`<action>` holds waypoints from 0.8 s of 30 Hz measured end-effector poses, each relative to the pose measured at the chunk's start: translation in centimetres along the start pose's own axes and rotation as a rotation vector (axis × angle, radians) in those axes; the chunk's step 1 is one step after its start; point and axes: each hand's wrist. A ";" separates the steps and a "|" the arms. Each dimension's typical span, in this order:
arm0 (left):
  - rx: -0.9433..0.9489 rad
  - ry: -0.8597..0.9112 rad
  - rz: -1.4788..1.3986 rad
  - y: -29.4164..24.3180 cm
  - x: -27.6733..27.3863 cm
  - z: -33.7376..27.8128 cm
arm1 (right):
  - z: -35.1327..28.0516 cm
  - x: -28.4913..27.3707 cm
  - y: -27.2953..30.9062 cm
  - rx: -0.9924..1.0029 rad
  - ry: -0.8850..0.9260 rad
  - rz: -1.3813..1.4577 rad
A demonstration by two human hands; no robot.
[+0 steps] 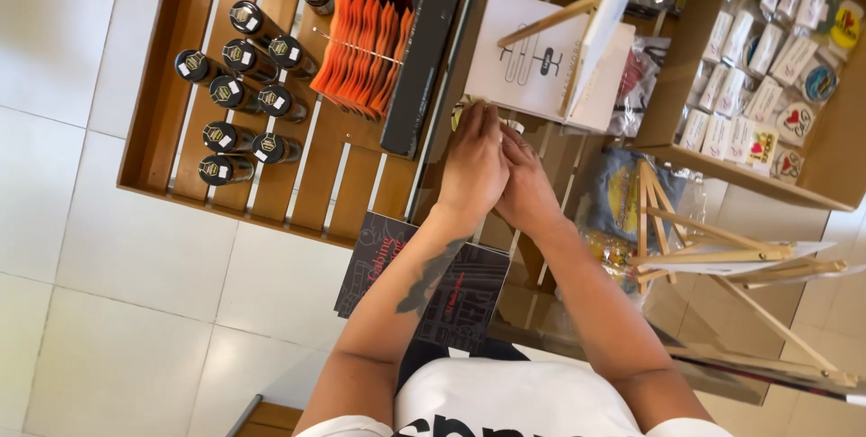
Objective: Cleaning and organizing books and small display items on a glass table in a store.
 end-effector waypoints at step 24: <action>0.222 0.385 0.032 -10.3 -0.9 -13.5 | -16.9 -8.4 1.6 0.244 -0.011 -0.288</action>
Point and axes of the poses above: each hand's wrist, its own z-axis towards the middle knuckle, its own x-axis out of the palm, y = z × x, and after that the axes turned 10 degrees about -y, right-handed
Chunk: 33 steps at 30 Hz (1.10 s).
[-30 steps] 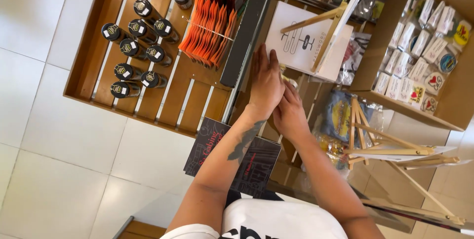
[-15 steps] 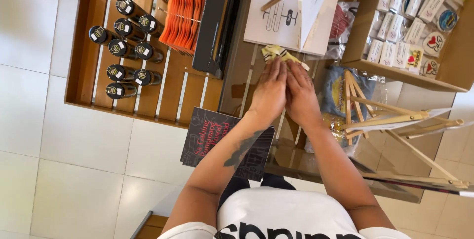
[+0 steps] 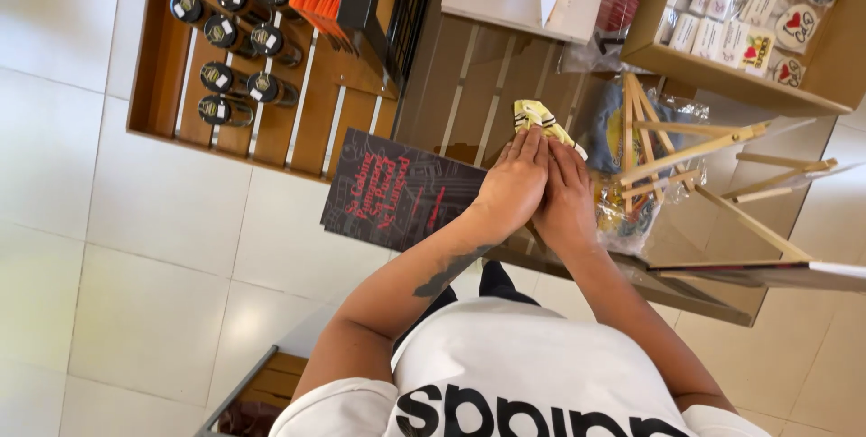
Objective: Cleaning and organizing books and small display items on a glass table in a store.
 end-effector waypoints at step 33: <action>-0.821 -0.023 0.076 7.4 -11.5 -9.7 | -2.7 -4.4 3.9 -0.285 0.059 0.342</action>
Point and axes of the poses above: each hand's wrist, its own z-axis towards the middle knuckle, its own x-axis out of the palm, y = z × x, and after that the axes turned 10 degrees about -y, right-handed
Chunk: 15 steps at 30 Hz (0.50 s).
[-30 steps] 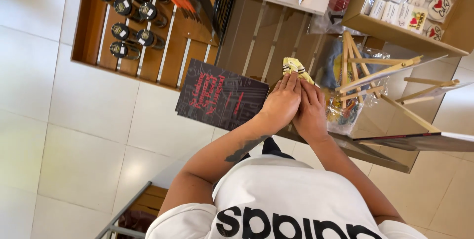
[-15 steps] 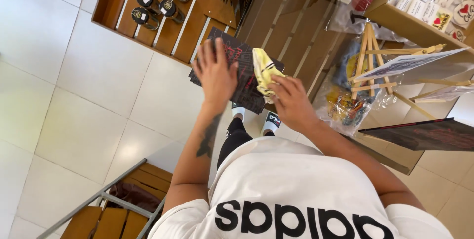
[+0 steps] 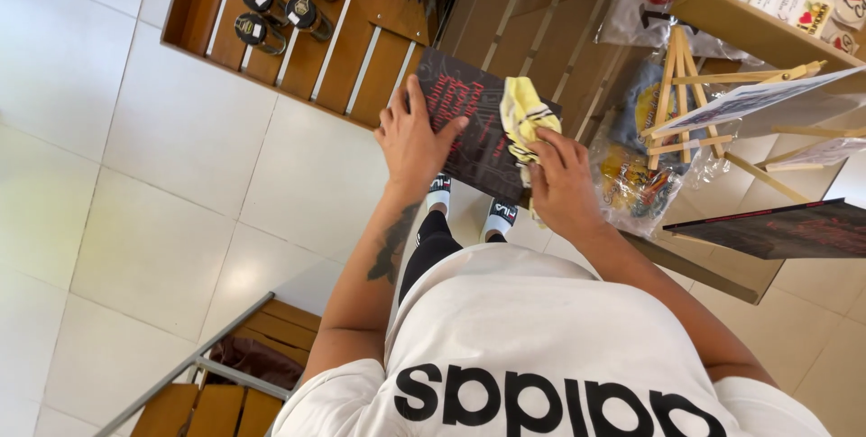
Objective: Cleaning and organizing books and small display items on a glass table in a store.
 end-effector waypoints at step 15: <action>0.075 0.061 -0.234 -0.5 6.0 -0.9 | 0.2 2.7 1.3 -0.122 0.016 -0.070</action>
Point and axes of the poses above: each hand's wrist, its own z-axis towards the middle knuckle, its own x-axis out of the palm, y = z × x, and after that the axes turned 10 degrees about -y, right-handed
